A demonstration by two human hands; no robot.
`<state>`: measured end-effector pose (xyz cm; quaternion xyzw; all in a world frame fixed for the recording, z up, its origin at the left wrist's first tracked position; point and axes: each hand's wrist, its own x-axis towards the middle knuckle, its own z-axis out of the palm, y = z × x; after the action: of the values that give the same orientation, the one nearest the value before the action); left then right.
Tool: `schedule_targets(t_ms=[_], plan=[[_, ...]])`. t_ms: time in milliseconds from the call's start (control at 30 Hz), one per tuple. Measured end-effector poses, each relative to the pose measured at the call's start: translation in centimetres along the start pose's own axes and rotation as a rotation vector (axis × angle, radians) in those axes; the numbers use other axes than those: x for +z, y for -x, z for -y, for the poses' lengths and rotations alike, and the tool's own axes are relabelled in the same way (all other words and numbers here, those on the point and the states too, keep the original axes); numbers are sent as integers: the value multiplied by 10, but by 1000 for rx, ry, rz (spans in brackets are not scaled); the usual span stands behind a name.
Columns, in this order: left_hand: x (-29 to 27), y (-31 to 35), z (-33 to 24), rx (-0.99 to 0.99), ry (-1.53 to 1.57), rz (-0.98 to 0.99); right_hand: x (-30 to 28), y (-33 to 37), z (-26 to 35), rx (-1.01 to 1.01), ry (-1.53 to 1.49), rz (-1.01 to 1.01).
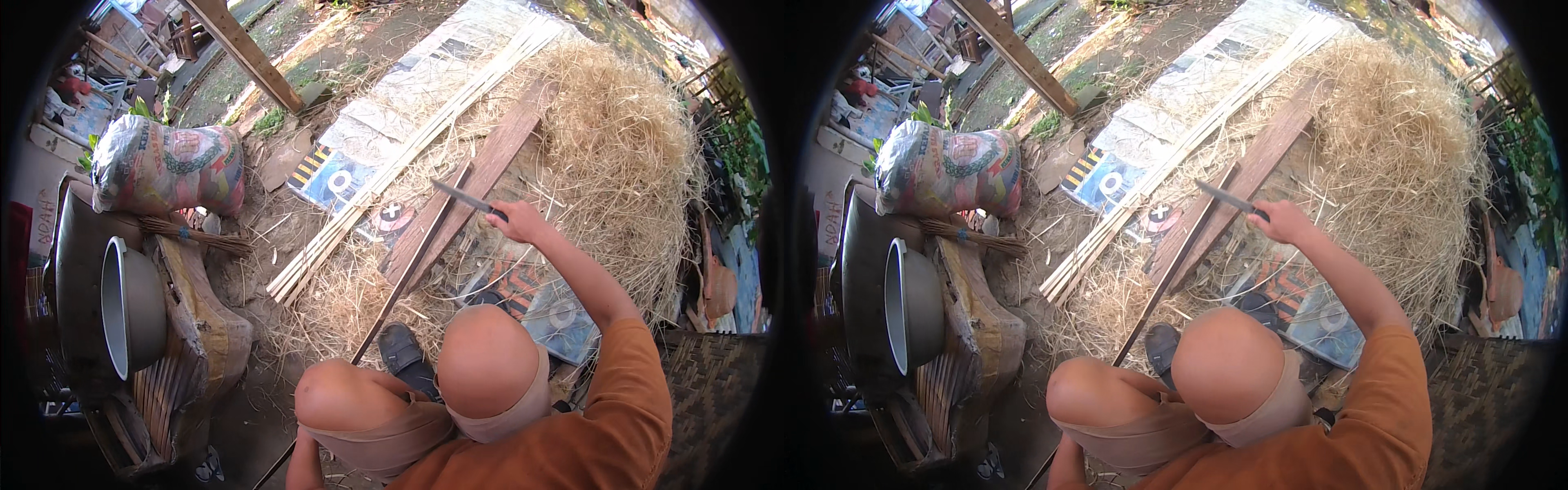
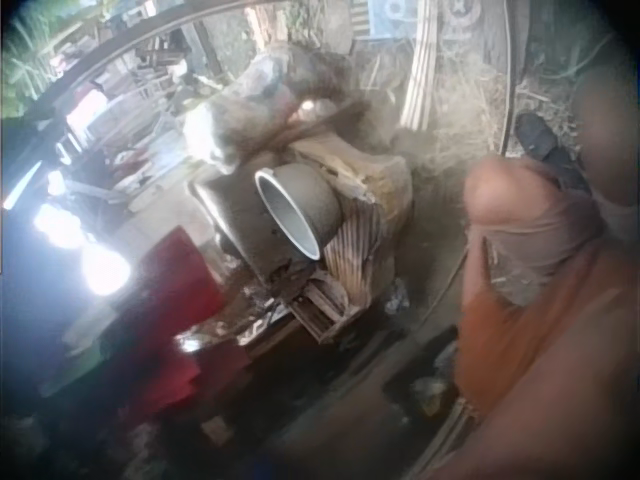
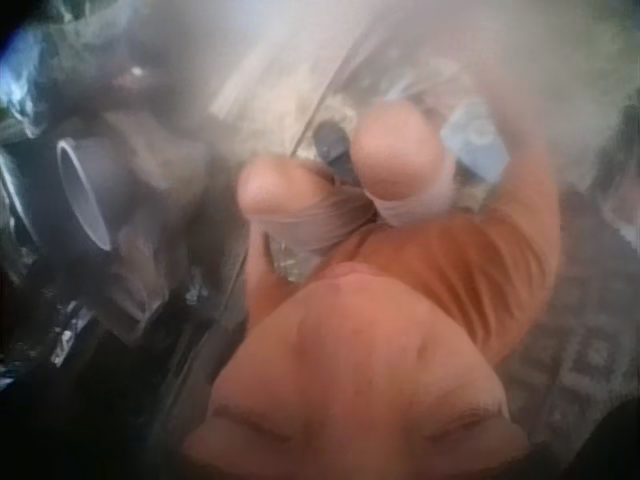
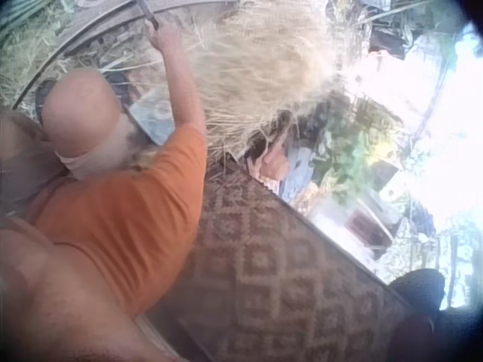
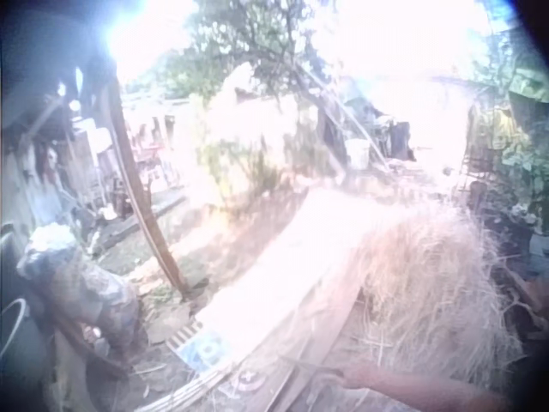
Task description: The person sits on the ground and uses a knife to scrape and sharpen a long bamboo strip. After finishing, they stand, walk through a cluttered outdoor area into a workshop, and place the strip on a bamboo rack, securing it with yellow string.
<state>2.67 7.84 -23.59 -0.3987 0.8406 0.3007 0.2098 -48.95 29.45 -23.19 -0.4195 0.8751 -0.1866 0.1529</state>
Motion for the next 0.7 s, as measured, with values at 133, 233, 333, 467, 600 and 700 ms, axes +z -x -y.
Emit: schedule_targets(t_ms=[133,233,333,467,600,700], plan=[[0,8,4,-9,-20,-26,-3,-35,-61,395,30,-170],[3,19,10,-33,-18,-71,-27,-43,-61,354,-150,-244],[-4,20,17,-24,-37,-151,-14,-4,-36,245,-200,-252],[-1,-5,-3,181,-75,-442,27,33,-17,207,-35,-27],[29,-81,-43,457,-129,-560,63,46,30,231,-163,-48],[23,-108,-75,384,-169,-422,82,78,94,27,-193,196]])
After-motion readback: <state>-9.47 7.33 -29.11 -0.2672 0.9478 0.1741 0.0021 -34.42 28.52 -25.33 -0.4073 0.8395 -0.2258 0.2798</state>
